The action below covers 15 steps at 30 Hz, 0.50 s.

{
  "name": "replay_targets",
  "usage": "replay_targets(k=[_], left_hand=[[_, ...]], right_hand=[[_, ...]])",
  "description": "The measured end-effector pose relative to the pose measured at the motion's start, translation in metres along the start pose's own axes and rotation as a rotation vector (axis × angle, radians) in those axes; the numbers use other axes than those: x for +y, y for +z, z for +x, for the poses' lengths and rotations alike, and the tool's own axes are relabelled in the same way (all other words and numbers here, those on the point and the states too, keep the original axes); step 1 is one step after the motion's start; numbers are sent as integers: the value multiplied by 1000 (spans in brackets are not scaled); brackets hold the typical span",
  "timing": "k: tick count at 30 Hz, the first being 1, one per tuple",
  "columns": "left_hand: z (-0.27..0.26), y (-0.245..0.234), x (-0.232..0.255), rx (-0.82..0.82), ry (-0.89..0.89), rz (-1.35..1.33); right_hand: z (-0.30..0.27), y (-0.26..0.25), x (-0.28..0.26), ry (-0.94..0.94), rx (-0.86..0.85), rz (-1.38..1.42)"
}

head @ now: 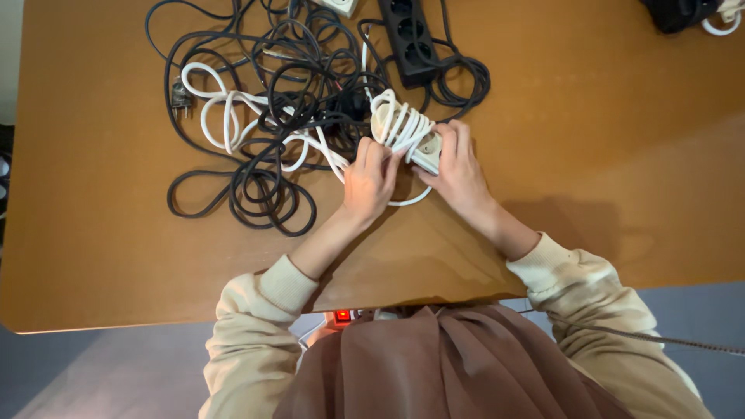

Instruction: The person untangles a white power strip cable from a large pile of black and white cables on a brown table and wraps the white cable around the body of the power strip.

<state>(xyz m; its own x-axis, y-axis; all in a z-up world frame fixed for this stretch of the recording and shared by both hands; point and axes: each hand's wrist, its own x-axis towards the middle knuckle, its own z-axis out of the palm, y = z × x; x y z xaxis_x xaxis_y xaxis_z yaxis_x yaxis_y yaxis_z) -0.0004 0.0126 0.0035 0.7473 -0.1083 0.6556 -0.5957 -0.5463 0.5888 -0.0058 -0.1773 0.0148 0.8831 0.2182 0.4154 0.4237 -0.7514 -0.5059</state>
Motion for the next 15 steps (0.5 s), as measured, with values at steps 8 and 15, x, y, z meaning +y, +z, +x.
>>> replay_targets(k=[8, 15], left_hand=[[3, -9, 9, -30, 24, -14], [0, -5, 5, -28, 75, -47]], right_hand=[[-2, 8, 3, 23, 47, 48], [-3, 6, 1, -34, 23, -90]])
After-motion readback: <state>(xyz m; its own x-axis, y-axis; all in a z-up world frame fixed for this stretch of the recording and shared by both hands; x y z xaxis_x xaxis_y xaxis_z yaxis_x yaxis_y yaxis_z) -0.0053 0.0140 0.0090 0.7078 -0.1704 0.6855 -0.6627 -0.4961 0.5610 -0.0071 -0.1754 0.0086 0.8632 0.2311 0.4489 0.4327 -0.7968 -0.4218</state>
